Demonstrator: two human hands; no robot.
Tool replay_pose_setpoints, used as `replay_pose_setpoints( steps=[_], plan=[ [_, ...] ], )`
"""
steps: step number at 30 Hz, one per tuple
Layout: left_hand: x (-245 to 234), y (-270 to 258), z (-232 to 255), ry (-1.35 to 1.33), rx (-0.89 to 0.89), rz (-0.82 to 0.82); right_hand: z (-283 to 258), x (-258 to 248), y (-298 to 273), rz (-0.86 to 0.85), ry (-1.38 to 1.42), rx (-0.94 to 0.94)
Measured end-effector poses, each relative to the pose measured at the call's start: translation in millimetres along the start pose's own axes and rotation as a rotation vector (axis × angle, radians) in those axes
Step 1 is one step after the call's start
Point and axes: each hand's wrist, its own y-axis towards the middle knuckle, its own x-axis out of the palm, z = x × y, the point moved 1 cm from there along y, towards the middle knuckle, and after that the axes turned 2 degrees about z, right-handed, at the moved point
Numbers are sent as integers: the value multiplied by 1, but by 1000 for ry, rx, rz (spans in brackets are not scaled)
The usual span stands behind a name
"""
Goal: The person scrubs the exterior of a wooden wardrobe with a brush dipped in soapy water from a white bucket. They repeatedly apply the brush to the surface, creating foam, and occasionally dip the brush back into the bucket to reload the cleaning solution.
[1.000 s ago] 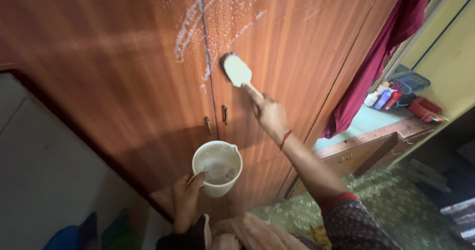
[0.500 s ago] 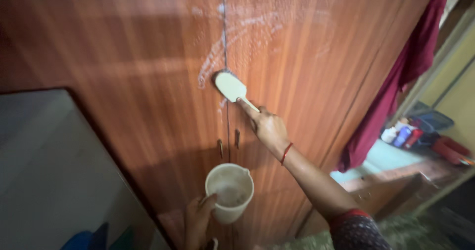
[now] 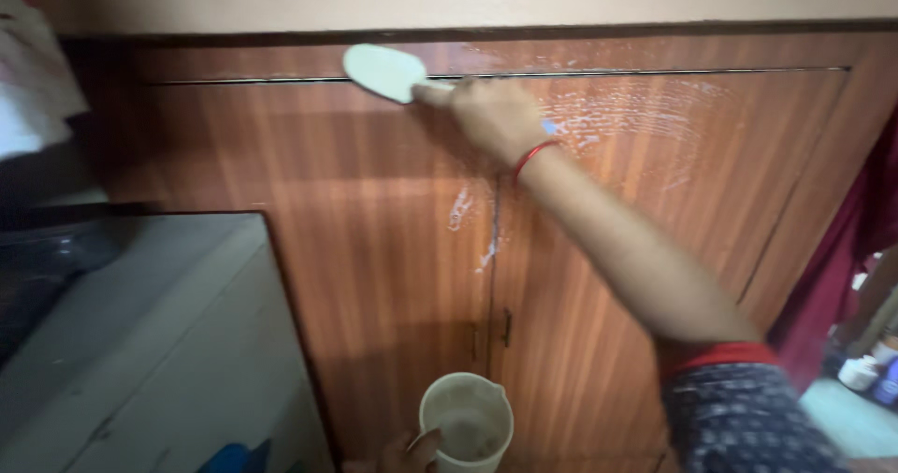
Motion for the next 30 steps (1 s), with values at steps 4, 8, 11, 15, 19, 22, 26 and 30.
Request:
replay_pose_setpoints(
  steps=[4, 8, 11, 15, 19, 22, 26, 30],
  plan=[
    [-15, 13, -4, -66, -6, -30, 63, -26, -14, -360, 152, 268],
    [-41, 3, -5, -87, 95, 9, 114, -61, -58, -324, -273, 140],
    [-53, -8, 9, -270, 110, -18, 104, -55, -49, -371, -283, 150],
    [-67, -40, 1, -281, 68, 157, 39, -23, -1, -148, -98, 0],
    [-78, -72, 1, -307, 104, 312, -37, 2, 67, -12, 37, -94],
    [-90, -109, 8, -344, 171, 356, -101, 15, 117, 28, 132, -102],
    [-97, -132, 12, -394, 151, 366, -177, 43, 181, 103, 239, -124],
    [-106, -135, -2, -324, 22, 437, -245, 76, 249, 7, 344, 4]
  ],
)
